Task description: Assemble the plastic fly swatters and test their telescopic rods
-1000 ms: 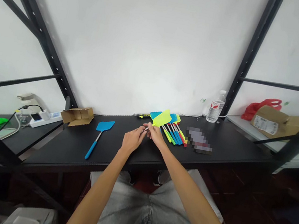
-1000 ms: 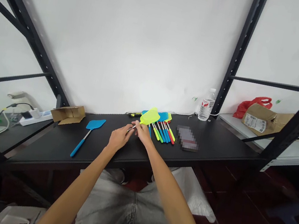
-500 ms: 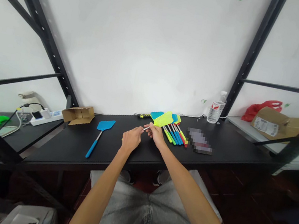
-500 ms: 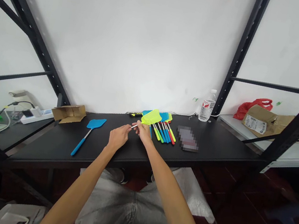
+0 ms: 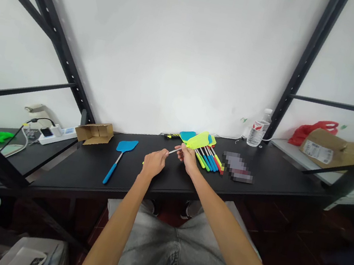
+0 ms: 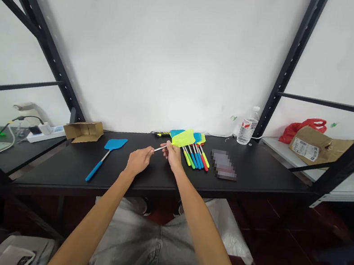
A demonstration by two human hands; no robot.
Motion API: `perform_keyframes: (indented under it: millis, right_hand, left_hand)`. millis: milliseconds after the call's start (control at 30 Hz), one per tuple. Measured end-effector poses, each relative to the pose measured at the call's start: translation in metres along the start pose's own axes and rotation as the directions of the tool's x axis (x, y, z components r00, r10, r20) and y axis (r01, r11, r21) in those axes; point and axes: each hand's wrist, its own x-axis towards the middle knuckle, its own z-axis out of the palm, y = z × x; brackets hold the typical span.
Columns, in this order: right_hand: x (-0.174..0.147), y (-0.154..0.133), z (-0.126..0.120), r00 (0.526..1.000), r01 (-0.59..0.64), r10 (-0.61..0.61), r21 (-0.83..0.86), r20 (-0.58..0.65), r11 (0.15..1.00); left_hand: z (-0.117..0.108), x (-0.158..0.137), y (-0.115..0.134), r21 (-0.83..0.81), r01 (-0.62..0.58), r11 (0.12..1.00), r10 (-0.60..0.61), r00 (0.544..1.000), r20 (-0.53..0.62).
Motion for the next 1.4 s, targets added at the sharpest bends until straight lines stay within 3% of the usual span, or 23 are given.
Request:
perform_keyframes:
  millis: [367, 567, 900, 1400]
  right_hand:
    - [-0.002, 0.003, 0.001, 0.977, 0.032, 0.010, -0.197, 0.212, 0.980]
    - [-0.002, 0.006, 0.000, 1.000, 0.018, -0.014, -0.124, 0.028, 0.992]
    - [0.002, 0.004, 0.002, 0.995, -0.009, 0.004, -0.047, -0.105, 0.999]
    - [-0.001, 0.000, 0.004, 0.986, 0.016, -0.025, -0.057, -0.164, 0.998]
  left_hand:
    - [0.001, -0.002, 0.007, -0.045, -0.051, 0.998, 0.046, 0.994, -0.101]
    - [0.004, 0.002, 0.003, 0.003, -0.028, 1.000, 0.028, 0.993, -0.115]
    - [0.012, 0.014, 0.001, -0.029, -0.064, 0.998, 0.060, 0.991, -0.116]
    - [0.012, 0.014, -0.001, -0.072, -0.051, 0.996, 0.042, 0.992, -0.119]
